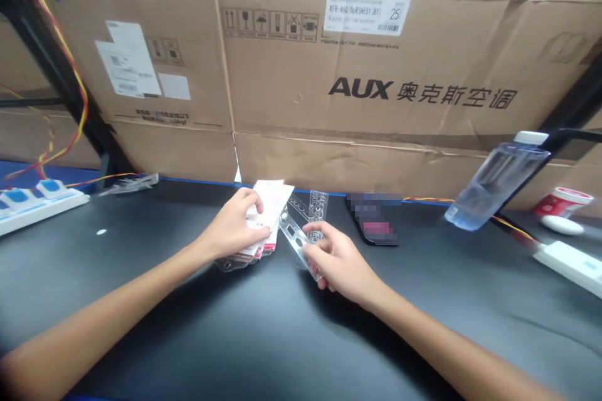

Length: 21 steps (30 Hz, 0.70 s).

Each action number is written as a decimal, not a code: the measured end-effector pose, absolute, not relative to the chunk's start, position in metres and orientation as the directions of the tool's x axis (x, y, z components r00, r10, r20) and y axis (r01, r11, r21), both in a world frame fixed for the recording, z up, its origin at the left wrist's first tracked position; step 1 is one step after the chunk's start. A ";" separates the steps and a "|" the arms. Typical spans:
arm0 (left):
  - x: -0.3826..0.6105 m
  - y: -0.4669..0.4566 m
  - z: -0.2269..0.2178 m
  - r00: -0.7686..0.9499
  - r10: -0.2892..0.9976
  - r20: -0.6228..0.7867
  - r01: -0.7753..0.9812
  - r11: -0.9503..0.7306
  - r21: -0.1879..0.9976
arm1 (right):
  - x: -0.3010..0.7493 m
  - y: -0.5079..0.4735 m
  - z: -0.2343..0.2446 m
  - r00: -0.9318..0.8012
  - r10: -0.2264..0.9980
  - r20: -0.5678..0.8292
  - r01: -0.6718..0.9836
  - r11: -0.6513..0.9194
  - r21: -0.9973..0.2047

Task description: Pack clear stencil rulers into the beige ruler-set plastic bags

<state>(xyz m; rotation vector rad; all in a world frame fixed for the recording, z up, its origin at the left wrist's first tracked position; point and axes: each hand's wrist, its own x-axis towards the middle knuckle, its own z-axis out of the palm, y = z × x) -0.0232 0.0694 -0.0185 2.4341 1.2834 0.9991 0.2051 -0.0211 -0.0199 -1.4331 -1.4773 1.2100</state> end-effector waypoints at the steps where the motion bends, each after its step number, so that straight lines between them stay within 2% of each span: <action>1: -0.023 0.069 -0.018 0.388 0.791 0.473 0.646 -0.599 0.472 | 0.205 -0.021 -0.020 -0.109 0.990 -0.090 0.265 -0.058 -0.962; 6: -0.020 0.064 -0.013 0.384 0.780 0.495 0.621 -0.614 0.486 | 0.206 -0.018 -0.024 -0.132 0.991 -0.032 0.172 -0.009 -0.985; 17: -0.011 0.050 -0.010 0.396 0.766 0.506 0.552 -0.639 0.536 | 0.201 -0.023 -0.014 -0.118 0.989 -0.089 0.263 -0.056 -0.963; 21: -0.001 0.033 -0.007 0.393 0.774 0.497 0.548 -0.631 0.549 | 0.200 -0.023 -0.015 -0.096 0.993 -0.062 0.314 -0.029 -0.949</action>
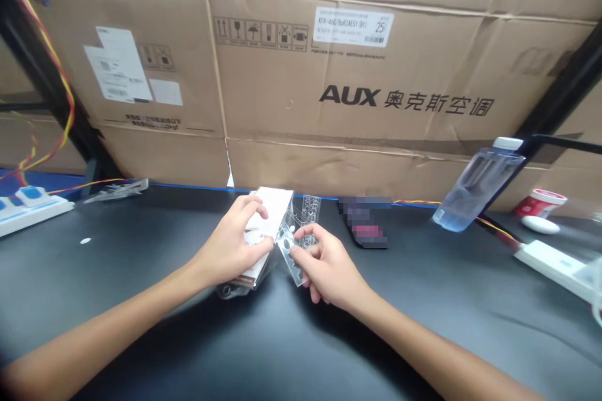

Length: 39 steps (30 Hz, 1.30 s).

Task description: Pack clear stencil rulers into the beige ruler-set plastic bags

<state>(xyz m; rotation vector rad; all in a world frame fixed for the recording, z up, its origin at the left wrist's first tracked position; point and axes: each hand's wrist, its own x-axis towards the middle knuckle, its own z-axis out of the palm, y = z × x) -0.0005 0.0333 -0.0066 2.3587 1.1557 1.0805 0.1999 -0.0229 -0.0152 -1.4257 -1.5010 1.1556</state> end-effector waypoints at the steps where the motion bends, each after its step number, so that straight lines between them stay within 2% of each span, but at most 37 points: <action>1: 0.002 0.029 -0.006 0.391 0.778 0.492 0.553 -0.626 0.550 | 0.200 -0.023 -0.016 -0.100 0.993 -0.058 0.319 -0.023 -0.947; 10: 0.009 0.019 -0.005 0.356 0.797 0.489 0.544 -0.602 0.585 | 0.202 -0.022 -0.024 -0.191 0.981 0.042 0.226 0.085 -0.970; 15: 0.007 0.031 -0.010 0.246 0.835 0.493 0.387 -0.551 0.739 | 0.207 -0.019 -0.028 -0.244 0.968 0.055 0.142 0.092 -0.986; 19: 0.005 0.038 -0.005 0.096 0.921 0.376 0.150 -0.387 0.910 | 0.207 -0.017 -0.029 -0.246 0.968 0.048 0.095 0.074 -0.993; 22: 0.003 0.039 0.003 -0.010 0.967 0.256 -0.035 -0.256 0.966 | 0.205 -0.017 -0.027 -0.243 0.969 0.045 0.071 0.063 -0.995; 25: 0.000 0.041 0.005 0.084 0.992 0.098 -0.146 -0.085 0.986 | 0.205 -0.017 -0.027 -0.245 0.969 0.034 0.066 0.051 -0.996; 27: 0.000 0.041 0.003 0.165 0.986 0.035 -0.163 -0.008 0.987 | 0.205 -0.017 -0.028 -0.240 0.971 0.020 0.064 0.036 -0.997; 29: 0.001 0.040 -0.001 0.180 0.983 0.026 -0.153 0.002 0.988 | 0.205 -0.017 -0.029 -0.226 0.974 0.004 0.053 0.016 -0.998; 33: 0.007 0.034 -0.003 0.140 0.990 0.034 -0.125 -0.016 0.992 | 0.207 -0.016 -0.027 -0.224 0.974 -0.022 0.012 -0.020 -1.000; 39: 0.009 0.026 0.003 0.063 0.997 0.043 -0.106 -0.036 0.994 | 0.209 -0.018 -0.026 -0.338 0.941 0.018 -0.024 0.010 -1.000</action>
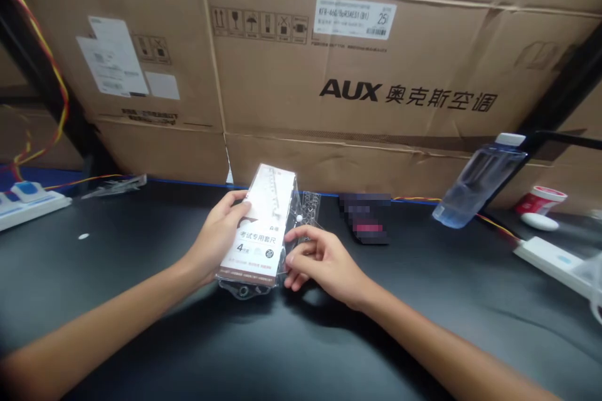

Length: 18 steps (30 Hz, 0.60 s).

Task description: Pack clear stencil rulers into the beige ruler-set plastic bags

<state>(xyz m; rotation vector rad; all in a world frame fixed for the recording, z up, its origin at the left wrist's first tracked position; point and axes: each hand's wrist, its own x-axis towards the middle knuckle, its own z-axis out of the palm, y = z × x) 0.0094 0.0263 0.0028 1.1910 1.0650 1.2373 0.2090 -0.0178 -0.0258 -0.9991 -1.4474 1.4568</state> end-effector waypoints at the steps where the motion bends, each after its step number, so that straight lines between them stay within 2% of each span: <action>1: 0.009 0.026 0.003 0.060 0.997 0.046 -0.108 -0.040 0.993 | 0.209 -0.018 -0.027 -0.337 0.941 0.030 -0.010 0.028 -1.000; 6: 0.009 0.027 0.004 0.041 0.999 0.026 -0.133 -0.020 0.991 | 0.208 -0.017 -0.032 -0.330 0.942 0.062 0.045 0.081 -0.996; 18: 0.010 0.026 0.004 -0.022 1.000 0.018 -0.190 -0.022 0.982 | 0.208 -0.022 -0.030 -0.376 0.922 0.089 0.055 0.118 -0.992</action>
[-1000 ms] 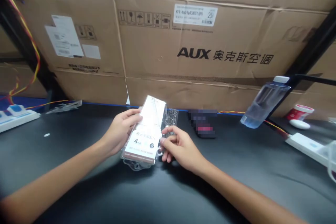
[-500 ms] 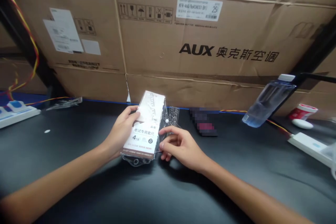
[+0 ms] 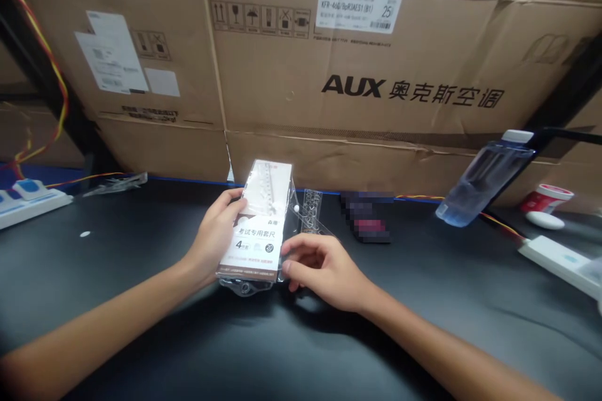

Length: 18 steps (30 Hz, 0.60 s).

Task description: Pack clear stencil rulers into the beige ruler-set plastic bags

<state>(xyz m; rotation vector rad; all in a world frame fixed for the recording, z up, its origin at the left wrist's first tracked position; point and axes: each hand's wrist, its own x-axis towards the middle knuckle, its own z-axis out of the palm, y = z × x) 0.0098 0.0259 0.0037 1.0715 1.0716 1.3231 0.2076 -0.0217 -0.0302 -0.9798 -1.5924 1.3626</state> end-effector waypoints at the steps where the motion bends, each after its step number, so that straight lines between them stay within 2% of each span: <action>1: 0.010 0.026 0.004 -0.018 1.000 0.014 -0.193 -0.017 0.981 | 0.208 -0.022 -0.030 -0.377 0.922 0.092 0.061 0.124 -0.990; 8: 0.010 0.028 0.003 0.100 0.995 -0.011 -0.275 0.038 0.961 | 0.214 -0.018 -0.023 -0.244 0.951 0.188 0.067 0.210 -0.976; 11: 0.010 0.028 0.000 0.168 0.986 -0.005 -0.236 0.045 0.971 | 0.216 -0.017 -0.021 -0.208 0.952 0.226 0.091 0.249 -0.964; 18: 0.010 0.024 0.000 0.316 0.947 0.062 -0.210 0.006 0.978 | 0.218 -0.016 -0.027 -0.170 0.938 0.301 0.265 0.338 -0.903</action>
